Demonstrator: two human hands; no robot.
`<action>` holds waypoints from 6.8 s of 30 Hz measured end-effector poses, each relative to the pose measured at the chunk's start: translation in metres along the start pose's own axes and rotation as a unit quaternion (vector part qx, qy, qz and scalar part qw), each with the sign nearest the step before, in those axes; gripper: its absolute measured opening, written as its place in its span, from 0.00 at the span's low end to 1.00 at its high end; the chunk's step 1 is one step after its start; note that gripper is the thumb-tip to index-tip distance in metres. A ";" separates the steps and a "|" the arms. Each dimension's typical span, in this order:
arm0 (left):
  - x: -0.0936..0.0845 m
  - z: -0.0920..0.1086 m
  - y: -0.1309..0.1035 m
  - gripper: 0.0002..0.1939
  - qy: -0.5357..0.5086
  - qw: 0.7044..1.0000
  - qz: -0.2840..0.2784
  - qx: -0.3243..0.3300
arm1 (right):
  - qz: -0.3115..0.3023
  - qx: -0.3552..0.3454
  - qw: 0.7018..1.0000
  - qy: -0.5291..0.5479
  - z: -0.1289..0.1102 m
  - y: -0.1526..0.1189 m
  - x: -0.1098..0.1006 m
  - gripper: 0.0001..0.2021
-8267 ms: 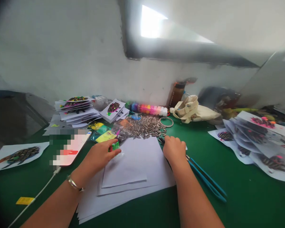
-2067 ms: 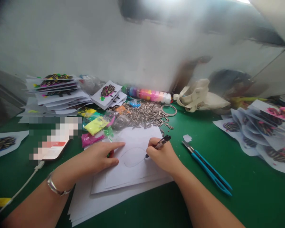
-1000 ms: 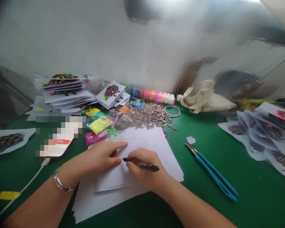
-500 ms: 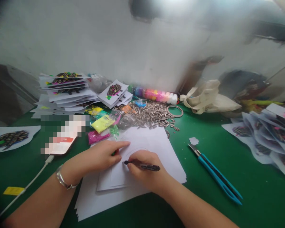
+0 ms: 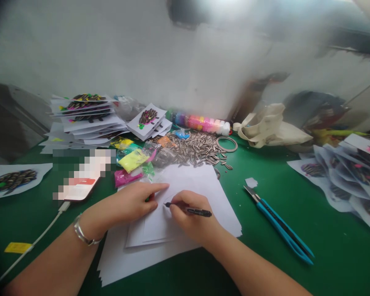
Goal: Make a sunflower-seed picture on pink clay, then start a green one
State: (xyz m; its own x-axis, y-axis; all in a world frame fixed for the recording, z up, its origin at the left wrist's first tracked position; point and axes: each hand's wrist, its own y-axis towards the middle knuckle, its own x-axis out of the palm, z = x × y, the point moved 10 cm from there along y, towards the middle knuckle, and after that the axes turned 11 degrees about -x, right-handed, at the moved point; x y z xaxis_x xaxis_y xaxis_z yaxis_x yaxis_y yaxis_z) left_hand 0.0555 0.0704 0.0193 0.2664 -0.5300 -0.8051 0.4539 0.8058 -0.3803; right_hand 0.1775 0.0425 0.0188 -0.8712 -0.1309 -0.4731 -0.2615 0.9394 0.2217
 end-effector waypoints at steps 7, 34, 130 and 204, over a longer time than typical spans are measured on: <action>0.001 -0.001 0.003 0.23 0.005 1.000 0.002 0.005 | -0.034 -0.032 0.999 0.024 -0.008 -0.001 0.007 0.05; 0.000 0.000 0.001 0.23 0.004 1.000 0.005 -0.003 | -0.047 -0.003 0.999 -0.013 -0.001 -0.001 0.002 0.05; 0.008 -0.008 0.005 0.22 -0.007 0.999 -0.030 -0.033 | 0.017 0.058 0.997 -0.046 0.025 -0.030 -0.047 0.07; 0.004 -0.004 0.002 0.21 0.000 0.999 -0.020 -0.028 | -0.021 -0.036 0.994 -0.100 -0.008 -0.037 -0.022 0.06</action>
State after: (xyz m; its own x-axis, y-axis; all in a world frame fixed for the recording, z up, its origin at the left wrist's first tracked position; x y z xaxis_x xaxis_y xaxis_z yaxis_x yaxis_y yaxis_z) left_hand 0.0544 0.0712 0.0135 0.2497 -0.5624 -0.7882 0.4164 0.7973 -0.4370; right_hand 0.2026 0.0078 0.0277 -0.7605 -0.0969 -0.6421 -0.3311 0.9085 0.2550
